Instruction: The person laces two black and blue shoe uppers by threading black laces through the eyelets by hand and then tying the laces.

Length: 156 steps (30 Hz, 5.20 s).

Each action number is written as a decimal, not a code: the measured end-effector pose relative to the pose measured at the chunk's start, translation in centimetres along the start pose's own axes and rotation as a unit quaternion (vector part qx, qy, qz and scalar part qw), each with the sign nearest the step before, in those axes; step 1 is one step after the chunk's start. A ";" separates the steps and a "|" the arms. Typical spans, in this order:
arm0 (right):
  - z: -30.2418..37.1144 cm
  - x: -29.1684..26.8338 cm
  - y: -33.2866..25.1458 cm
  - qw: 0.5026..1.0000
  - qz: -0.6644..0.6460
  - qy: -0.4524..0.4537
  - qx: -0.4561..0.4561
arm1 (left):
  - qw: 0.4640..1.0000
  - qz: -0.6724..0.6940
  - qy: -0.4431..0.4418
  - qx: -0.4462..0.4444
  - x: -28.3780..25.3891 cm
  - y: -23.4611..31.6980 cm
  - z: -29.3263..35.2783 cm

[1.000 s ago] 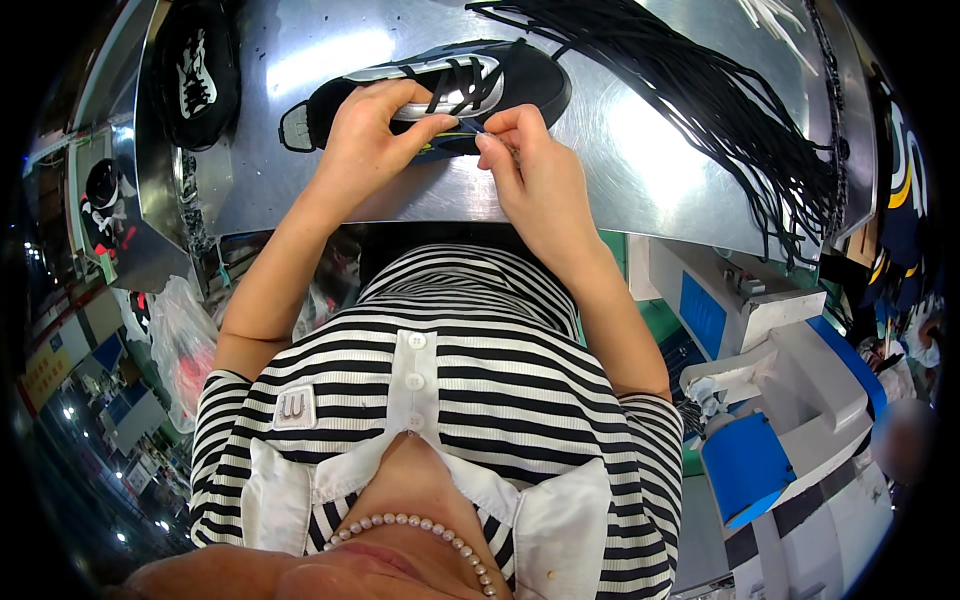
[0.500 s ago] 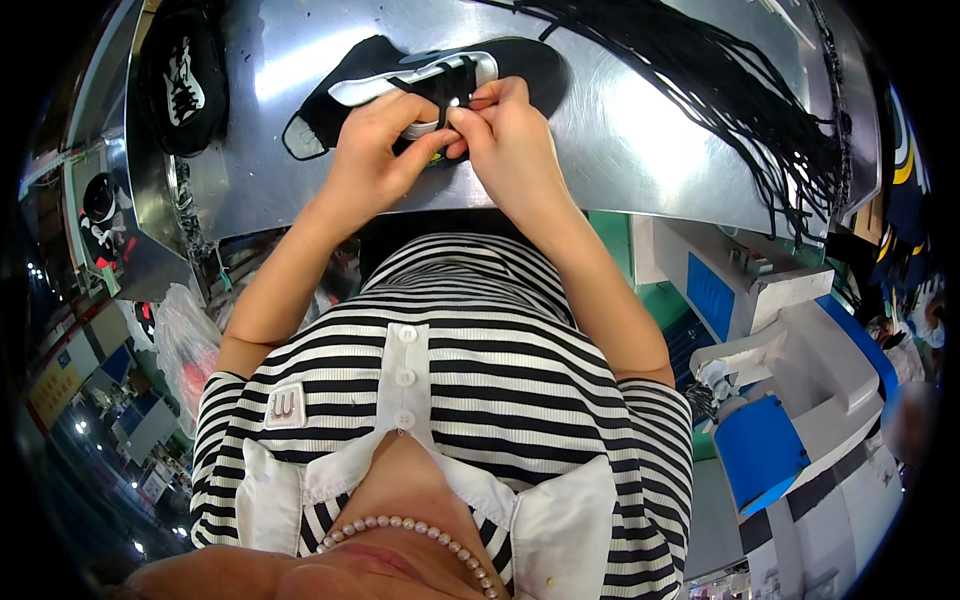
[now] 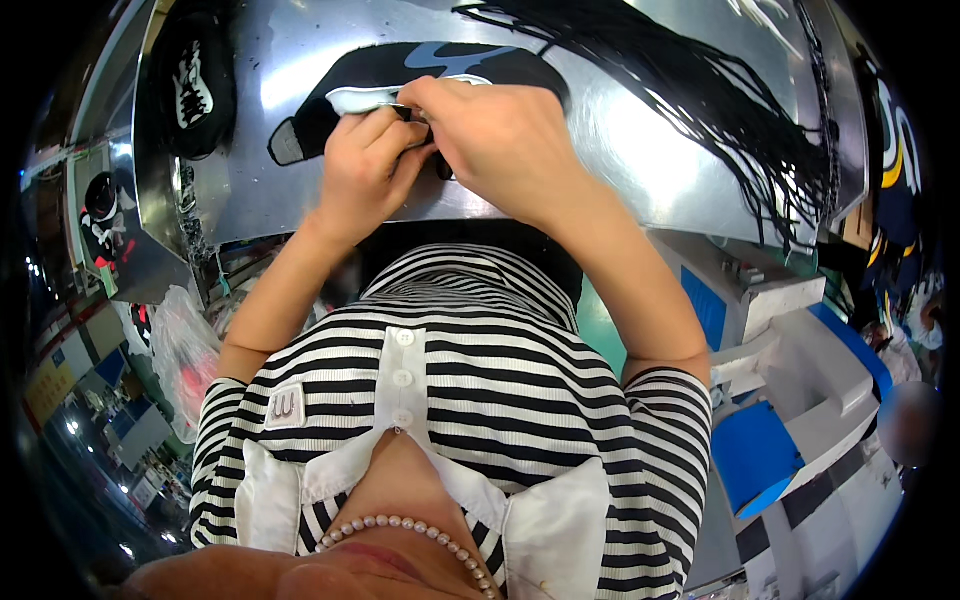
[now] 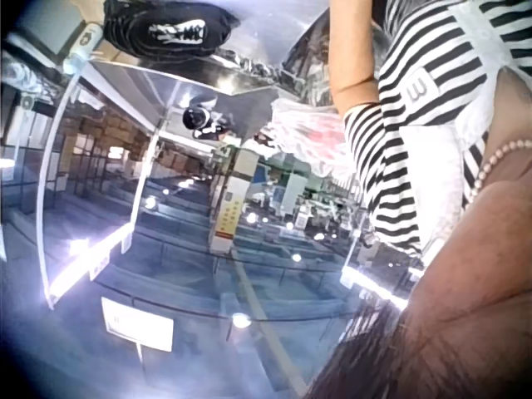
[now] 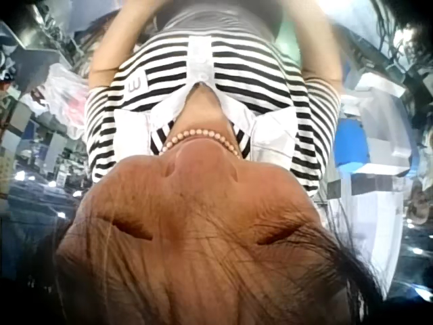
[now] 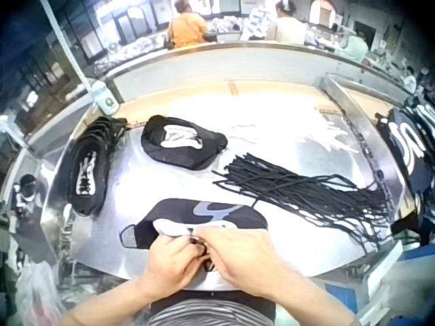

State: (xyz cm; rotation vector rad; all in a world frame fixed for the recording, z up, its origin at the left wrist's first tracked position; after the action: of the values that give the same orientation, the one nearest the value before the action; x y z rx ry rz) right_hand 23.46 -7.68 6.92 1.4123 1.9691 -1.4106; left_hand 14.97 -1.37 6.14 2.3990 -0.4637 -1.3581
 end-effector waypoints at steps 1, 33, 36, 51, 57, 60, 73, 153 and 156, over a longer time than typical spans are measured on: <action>-0.2 0.0 -0.1 0.998 0.062 0.019 -0.010 | 1.000 -0.011 0.004 0.001 0.0 -0.3 0.0; 3.2 3.6 6.6 0.840 -0.451 0.010 0.300 | 0.915 0.225 0.003 -0.334 0.7 -6.2 2.0; 2.7 4.5 6.6 0.854 -0.428 -0.012 0.295 | 0.906 0.207 -0.004 -0.368 1.2 -6.4 2.0; 3.2 2.8 4.9 0.915 -0.282 -0.019 0.287 | 0.956 0.065 0.060 -0.280 0.2 -4.7 2.2; 2.8 2.0 3.9 0.968 -0.165 -0.037 0.186 | 0.956 0.071 0.066 -0.277 0.1 -5.0 2.1; 2.5 1.9 3.7 0.976 -0.123 -0.055 0.174 | 0.964 0.058 0.065 -0.250 0.0 -4.5 1.9; 0.9 3.3 2.4 0.977 -0.010 -0.148 0.153 | 0.906 0.273 -0.002 -0.322 1.9 -4.0 3.0; 6.9 4.4 3.2 0.765 -0.496 0.078 0.403 | 0.954 0.177 -0.100 -0.220 -0.2 -3.2 2.0; 5.4 4.2 5.4 0.775 -0.483 0.110 0.393 | 0.941 0.217 -0.111 -0.237 0.0 -3.2 2.1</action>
State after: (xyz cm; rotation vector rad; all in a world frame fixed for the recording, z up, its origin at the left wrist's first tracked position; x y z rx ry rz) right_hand 24.79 -9.96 -1.39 0.7255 2.5435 -2.8958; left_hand 13.55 1.23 3.69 1.6475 -0.6010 -1.3502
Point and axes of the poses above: each hand's wrist, its own z-axis away from the middle knuckle, its own x-axis out of the palm, y = z × x, the point moved 9 cm from there along -z, towards the middle knuckle, and after that the axes turned 5 degrees about z, right-handed, at the moved point
